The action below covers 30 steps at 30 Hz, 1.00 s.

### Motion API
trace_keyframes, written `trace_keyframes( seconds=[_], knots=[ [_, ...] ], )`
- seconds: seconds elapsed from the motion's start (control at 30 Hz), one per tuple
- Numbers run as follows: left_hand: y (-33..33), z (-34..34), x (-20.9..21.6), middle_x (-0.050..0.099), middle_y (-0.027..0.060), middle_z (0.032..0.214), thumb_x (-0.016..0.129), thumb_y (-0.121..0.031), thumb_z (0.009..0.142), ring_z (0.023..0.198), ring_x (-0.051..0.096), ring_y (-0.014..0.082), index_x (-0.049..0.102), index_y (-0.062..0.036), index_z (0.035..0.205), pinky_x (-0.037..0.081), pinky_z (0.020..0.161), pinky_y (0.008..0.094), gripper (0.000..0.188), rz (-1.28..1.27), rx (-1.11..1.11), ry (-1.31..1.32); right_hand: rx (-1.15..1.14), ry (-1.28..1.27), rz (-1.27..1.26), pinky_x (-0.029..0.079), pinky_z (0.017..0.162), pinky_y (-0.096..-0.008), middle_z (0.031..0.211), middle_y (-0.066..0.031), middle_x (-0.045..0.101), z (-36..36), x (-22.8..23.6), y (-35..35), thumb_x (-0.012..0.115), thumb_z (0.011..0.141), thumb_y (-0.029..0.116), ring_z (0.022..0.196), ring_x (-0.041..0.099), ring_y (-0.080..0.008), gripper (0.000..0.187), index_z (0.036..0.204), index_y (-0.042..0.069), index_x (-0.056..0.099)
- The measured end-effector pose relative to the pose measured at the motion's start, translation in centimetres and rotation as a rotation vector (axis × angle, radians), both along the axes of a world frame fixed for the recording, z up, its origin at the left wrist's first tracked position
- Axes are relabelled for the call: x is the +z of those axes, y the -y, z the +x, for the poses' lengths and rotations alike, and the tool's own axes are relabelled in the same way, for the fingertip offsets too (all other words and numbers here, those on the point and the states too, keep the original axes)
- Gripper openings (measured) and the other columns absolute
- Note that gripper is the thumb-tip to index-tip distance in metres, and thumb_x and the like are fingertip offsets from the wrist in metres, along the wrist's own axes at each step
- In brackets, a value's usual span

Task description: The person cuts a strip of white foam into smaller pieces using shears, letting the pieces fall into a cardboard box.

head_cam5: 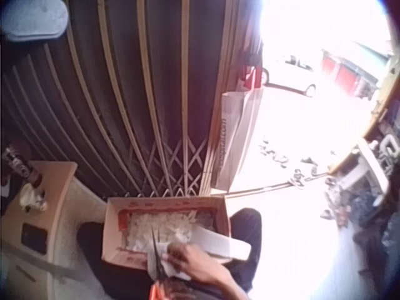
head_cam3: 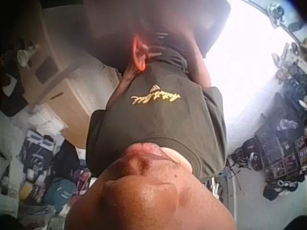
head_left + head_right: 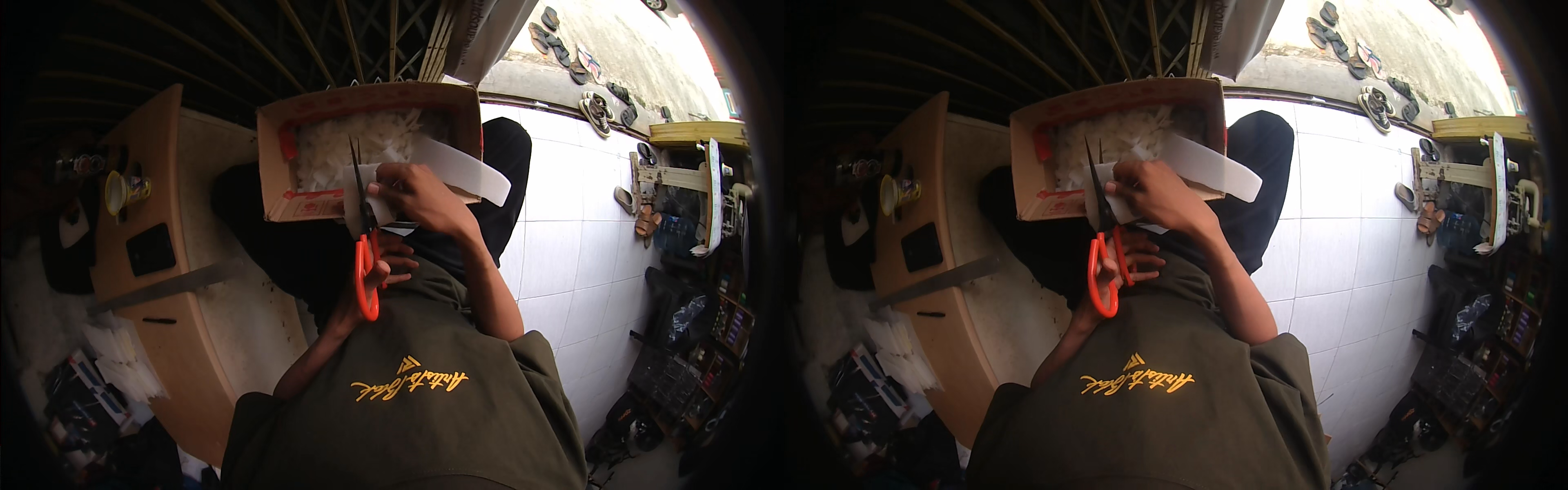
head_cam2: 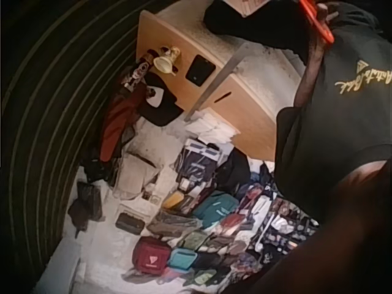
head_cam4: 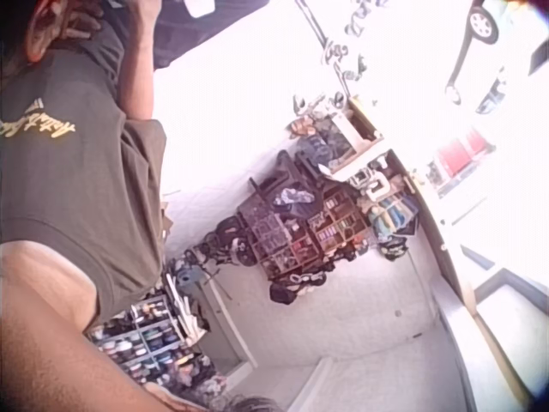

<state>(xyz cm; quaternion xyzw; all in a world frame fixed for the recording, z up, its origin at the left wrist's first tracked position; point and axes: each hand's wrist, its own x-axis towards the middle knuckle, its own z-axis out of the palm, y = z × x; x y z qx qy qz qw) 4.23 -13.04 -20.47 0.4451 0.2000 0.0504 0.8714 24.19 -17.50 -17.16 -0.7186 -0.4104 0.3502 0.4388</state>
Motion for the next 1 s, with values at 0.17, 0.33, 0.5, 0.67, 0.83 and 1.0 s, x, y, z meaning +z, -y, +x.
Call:
trace_keyframes(
  seconds=[0.17, 0.33, 0.5, 0.67, 0.83, 1.0],
  knots=[
    [-0.4, 0.8, 1.6, 0.061, 0.0141, 0.090, 0.050, -0.059, 0.095, 0.082, 0.069, 0.0269, 0.047, 0.0006, 0.114, 0.058, 0.066, 0.0353, 0.062, -0.078, 0.006, -0.214, 0.038, -0.082, -0.064, 0.040, 0.060, -0.0383, 0.066, -0.0152, 0.054, 0.3, 0.4, 0.0, 0.058, 0.097, 0.032, 0.059, 0.049, -0.0252, 0.037, 0.086, -0.004, 0.058],
    [-0.9, 0.9, 1.9, 0.051, 0.0076, 0.053, 0.047, -0.057, 0.097, 0.048, 0.064, 0.0259, 0.046, -0.0039, 0.086, 0.053, 0.044, 0.0336, 0.054, -0.178, 0.010, -0.320, 0.044, -0.118, -0.082, 0.038, 0.058, -0.0359, 0.063, -0.0114, 0.050, 0.5, 0.7, 0.2, 0.058, 0.097, 0.033, 0.058, 0.045, -0.0193, 0.039, 0.083, -0.003, 0.056],
    [-1.3, 0.9, 2.4, 0.049, 0.0079, 0.051, 0.047, -0.058, 0.097, 0.044, 0.062, 0.0247, 0.046, -0.0032, 0.086, 0.051, 0.040, 0.0325, 0.055, -0.183, -0.044, -0.357, 0.007, -0.174, -0.056, 0.038, 0.057, -0.0351, 0.061, -0.0100, 0.047, 0.3, 0.7, 0.4, 0.058, 0.096, 0.034, 0.057, 0.043, -0.0168, 0.040, 0.082, -0.003, 0.056],
    [-1.0, 0.5, 1.8, 0.058, 0.0143, 0.072, 0.051, -0.064, 0.091, 0.061, 0.068, 0.0277, 0.048, 0.0032, 0.108, 0.058, 0.050, 0.0358, 0.070, -0.133, -0.037, -0.262, 0.003, -0.108, -0.091, 0.044, 0.061, -0.0397, 0.063, -0.0153, 0.058, 0.4, 0.8, 0.1, 0.060, 0.095, 0.033, 0.060, 0.059, -0.0272, 0.038, 0.085, -0.004, 0.061],
    [-0.7, 0.2, 1.2, 0.058, 0.0196, 0.103, 0.056, -0.071, 0.084, 0.083, 0.069, 0.0305, 0.043, 0.0055, 0.126, 0.062, 0.063, 0.0391, 0.088, -0.132, -0.048, -0.115, 0.002, -0.128, -0.103, 0.044, 0.061, -0.0403, 0.064, -0.0163, 0.059, 0.4, 0.9, 0.1, 0.061, 0.095, 0.032, 0.061, 0.061, -0.0290, 0.037, 0.085, -0.004, 0.061],
    [-1.0, 0.4, 1.4, 0.058, 0.0183, 0.101, 0.053, -0.067, 0.088, 0.081, 0.070, 0.0285, 0.043, 0.0041, 0.126, 0.062, 0.062, 0.0367, 0.081, -0.092, -0.061, -0.128, -0.329, -0.166, 0.010, 0.045, 0.062, -0.0400, 0.067, -0.0182, 0.061, 0.6, 0.0, -0.5, 0.063, 0.094, 0.028, 0.063, 0.063, -0.0314, 0.033, 0.085, -0.004, 0.061]
  ],
)
